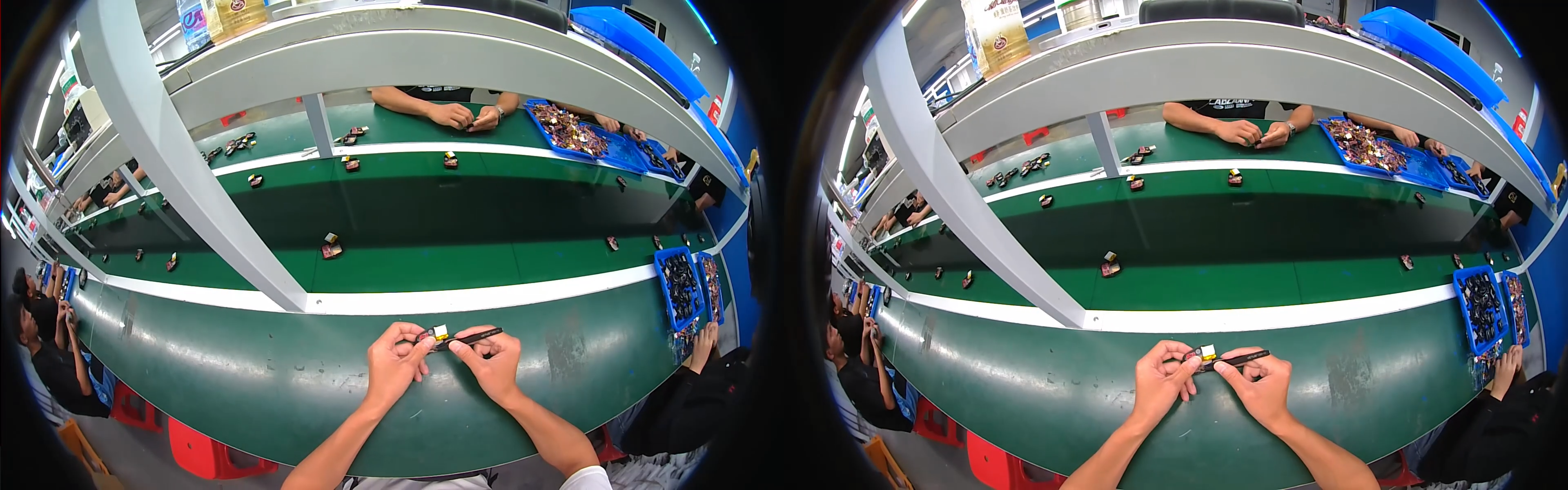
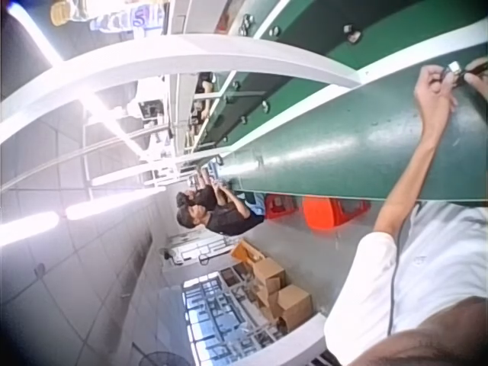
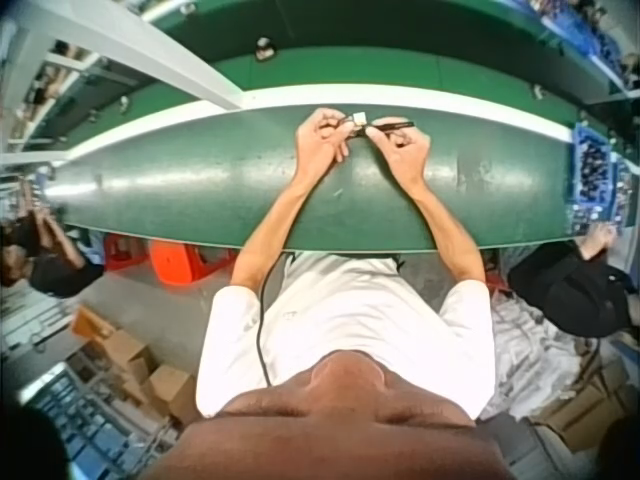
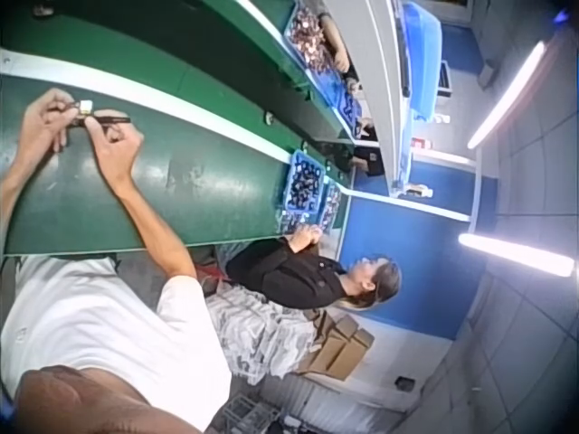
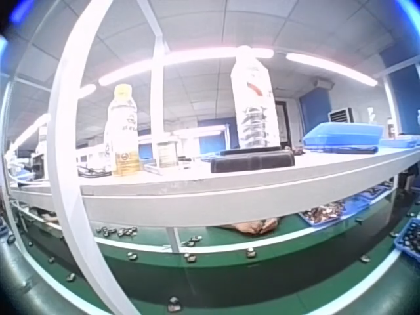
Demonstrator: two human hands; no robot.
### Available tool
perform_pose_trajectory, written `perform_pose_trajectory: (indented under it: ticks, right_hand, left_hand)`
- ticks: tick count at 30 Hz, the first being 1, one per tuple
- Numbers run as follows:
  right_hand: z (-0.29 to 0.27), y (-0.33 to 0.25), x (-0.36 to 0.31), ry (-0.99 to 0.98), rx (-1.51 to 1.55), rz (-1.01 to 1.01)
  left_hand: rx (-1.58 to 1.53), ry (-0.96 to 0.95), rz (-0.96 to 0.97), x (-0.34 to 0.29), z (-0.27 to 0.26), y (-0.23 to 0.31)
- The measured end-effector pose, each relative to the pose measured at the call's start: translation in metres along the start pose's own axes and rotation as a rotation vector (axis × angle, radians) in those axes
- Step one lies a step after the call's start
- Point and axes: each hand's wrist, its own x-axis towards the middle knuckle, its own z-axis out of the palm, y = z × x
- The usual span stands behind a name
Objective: Assembling small electronic components onto printed circuit boards at an industrial workstation.
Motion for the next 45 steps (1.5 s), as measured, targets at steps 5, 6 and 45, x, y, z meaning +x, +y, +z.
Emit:
perform_pose_trajectory:
  ticks: [5, 6, 45]
  right_hand:
    - [0.001, -0.006, 0.005, -0.060, 0.269, 0.211]
    - [-0.001, -0.005, 0.006, -0.059, 0.267, 0.211]
    - [-0.007, -0.003, 0.003, -0.117, -0.086, -0.165]
  left_hand:
    - [-0.066, -0.057, -0.020, 0.002, -0.004, -0.002]
    - [-0.068, -0.059, -0.020, 0.002, -0.004, -0.002]
    - [-0.137, -0.232, -0.103, 0.009, -0.020, 0.004]
